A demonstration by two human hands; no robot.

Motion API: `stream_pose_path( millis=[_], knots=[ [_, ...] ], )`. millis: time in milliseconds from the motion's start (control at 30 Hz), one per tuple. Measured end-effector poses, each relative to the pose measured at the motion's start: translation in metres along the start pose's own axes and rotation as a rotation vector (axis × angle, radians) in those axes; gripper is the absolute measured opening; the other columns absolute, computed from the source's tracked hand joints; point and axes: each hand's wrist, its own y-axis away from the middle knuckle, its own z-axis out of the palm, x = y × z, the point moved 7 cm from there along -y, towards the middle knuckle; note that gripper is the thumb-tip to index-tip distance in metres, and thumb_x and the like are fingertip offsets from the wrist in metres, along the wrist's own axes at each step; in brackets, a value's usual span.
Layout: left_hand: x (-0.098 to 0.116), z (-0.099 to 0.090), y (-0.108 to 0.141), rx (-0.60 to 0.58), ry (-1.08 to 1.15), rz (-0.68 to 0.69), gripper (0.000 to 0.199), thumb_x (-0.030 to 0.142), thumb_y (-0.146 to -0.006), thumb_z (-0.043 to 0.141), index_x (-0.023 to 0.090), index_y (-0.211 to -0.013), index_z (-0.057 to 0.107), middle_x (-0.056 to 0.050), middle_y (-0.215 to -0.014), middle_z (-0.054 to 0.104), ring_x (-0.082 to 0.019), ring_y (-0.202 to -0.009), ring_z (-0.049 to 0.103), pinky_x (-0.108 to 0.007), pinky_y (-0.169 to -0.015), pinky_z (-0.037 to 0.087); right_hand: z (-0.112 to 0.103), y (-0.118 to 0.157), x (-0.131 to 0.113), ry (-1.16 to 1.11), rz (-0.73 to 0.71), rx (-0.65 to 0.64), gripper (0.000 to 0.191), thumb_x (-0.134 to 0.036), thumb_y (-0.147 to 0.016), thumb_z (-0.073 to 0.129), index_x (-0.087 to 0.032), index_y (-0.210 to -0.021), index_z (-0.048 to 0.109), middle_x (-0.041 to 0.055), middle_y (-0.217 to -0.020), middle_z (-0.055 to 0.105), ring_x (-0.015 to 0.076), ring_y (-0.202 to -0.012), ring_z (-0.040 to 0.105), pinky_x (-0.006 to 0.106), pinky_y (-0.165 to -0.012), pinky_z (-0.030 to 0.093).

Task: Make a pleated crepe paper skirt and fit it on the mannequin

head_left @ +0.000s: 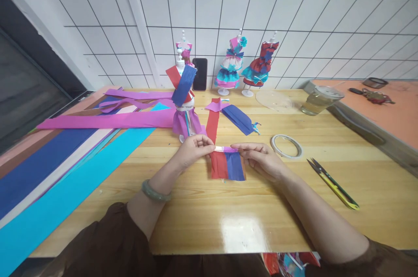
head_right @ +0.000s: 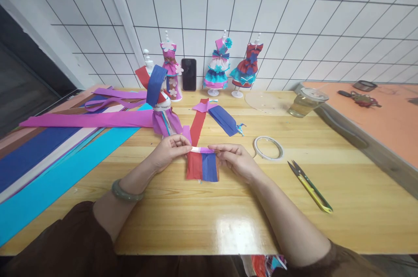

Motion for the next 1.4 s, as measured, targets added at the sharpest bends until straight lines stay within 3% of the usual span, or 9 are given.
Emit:
stream_pose_path(
  millis=[167,333,433,567,700,867,1067,1167,1400],
  knots=[
    [0.003,0.002,0.001,-0.002,0.004,0.018,0.017,0.022,-0.066,0.063,0.014,-0.078,0.053,0.003,-0.065,0.053,-0.007,-0.056,0.051,-0.02,-0.055,0.043,-0.004,0.0,-0.004,0.138,-0.09,0.034,0.025,-0.027,-0.068,0.063,-0.019,-0.091,0.068,0.0056,-0.088,0.068,0.0178,-0.082,0.06,0.03,-0.076,0.043],
    [0.007,0.005,0.003,0.016,-0.058,0.046,0.023,0.02,-0.066,0.063,0.015,-0.084,0.051,0.004,-0.066,0.05,-0.005,-0.057,0.046,-0.016,-0.053,0.037,-0.002,0.002,-0.008,0.308,-0.161,0.114,0.023,-0.033,-0.068,0.066,-0.018,-0.086,0.067,0.0052,-0.086,0.068,0.0159,-0.075,0.06,0.03,-0.073,0.045],
    [0.009,0.007,0.003,0.016,-0.149,0.075,0.029,0.02,-0.067,0.061,0.015,-0.094,0.052,0.003,-0.071,0.051,-0.006,-0.061,0.048,-0.017,-0.058,0.038,0.0,0.002,-0.012,0.341,-0.223,0.129,0.031,-0.034,-0.067,0.067,-0.018,-0.093,0.064,0.0037,-0.082,0.067,0.0155,-0.072,0.06,0.03,-0.07,0.047],
    [0.017,0.007,0.006,0.049,-0.393,0.202,0.033,0.021,-0.07,0.057,0.017,-0.104,0.055,0.0,-0.079,0.054,-0.008,-0.064,0.048,-0.02,-0.061,0.04,-0.005,0.003,-0.019,0.524,-0.315,0.197,0.04,-0.035,-0.069,0.064,-0.018,-0.105,0.06,0.0048,-0.083,0.066,0.0178,-0.076,0.06,0.033,-0.07,0.048],
    [0.029,0.012,0.011,0.056,-0.644,0.371,0.026,0.017,-0.073,0.053,0.019,-0.097,0.061,-0.001,-0.08,0.058,-0.011,-0.072,0.052,-0.023,-0.068,0.041,-0.004,0.005,-0.026,0.718,-0.41,0.222,0.027,-0.033,-0.073,0.06,-0.018,-0.095,0.064,0.0073,-0.087,0.064,0.0195,-0.08,0.059,0.033,-0.069,0.048],
    [0.035,0.017,0.014,0.04,-0.751,0.48,0.023,0.01,-0.073,0.049,0.019,-0.091,0.061,-0.002,-0.085,0.058,-0.014,-0.084,0.054,-0.027,-0.078,0.042,0.009,0.01,-0.034,0.796,-0.518,0.156,0.014,-0.028,-0.077,0.055,-0.019,-0.085,0.063,0.0059,-0.084,0.062,0.0177,-0.078,0.057,0.031,-0.069,0.048],
    [0.035,0.026,0.019,0.028,-0.827,0.516,0.041,0.008,-0.069,0.05,0.019,-0.108,0.051,-0.007,-0.107,0.055,-0.019,-0.103,0.048,-0.033,-0.091,0.038,0.018,0.013,-0.038,0.834,-0.567,0.124,0.011,-0.023,-0.077,0.053,-0.02,-0.084,0.061,0.0054,-0.085,0.06,0.0173,-0.08,0.056,0.031,-0.072,0.046],
    [0.033,0.03,0.019,-0.005,-0.87,0.506,0.042,0.008,-0.071,0.047,0.018,-0.112,0.05,-0.007,-0.105,0.057,-0.019,-0.102,0.049,-0.034,-0.089,0.039,0.014,0.013,-0.036,0.829,-0.539,0.163,0.01,-0.024,-0.076,0.053,-0.019,-0.082,0.06,0.0049,-0.081,0.06,0.017,-0.076,0.056,0.03,-0.069,0.046],
    [0.026,0.004,0.008,0.108,-0.652,0.377,0.029,0.012,-0.075,0.045,0.018,-0.1,0.057,-0.004,-0.096,0.062,-0.016,-0.089,0.057,-0.03,-0.08,0.044,-0.008,0.014,-0.032,0.694,-0.461,0.313,0.013,-0.028,-0.077,0.053,-0.018,-0.085,0.058,0.0028,-0.074,0.058,0.0146,-0.068,0.053,0.027,-0.062,0.045]
  ],
)
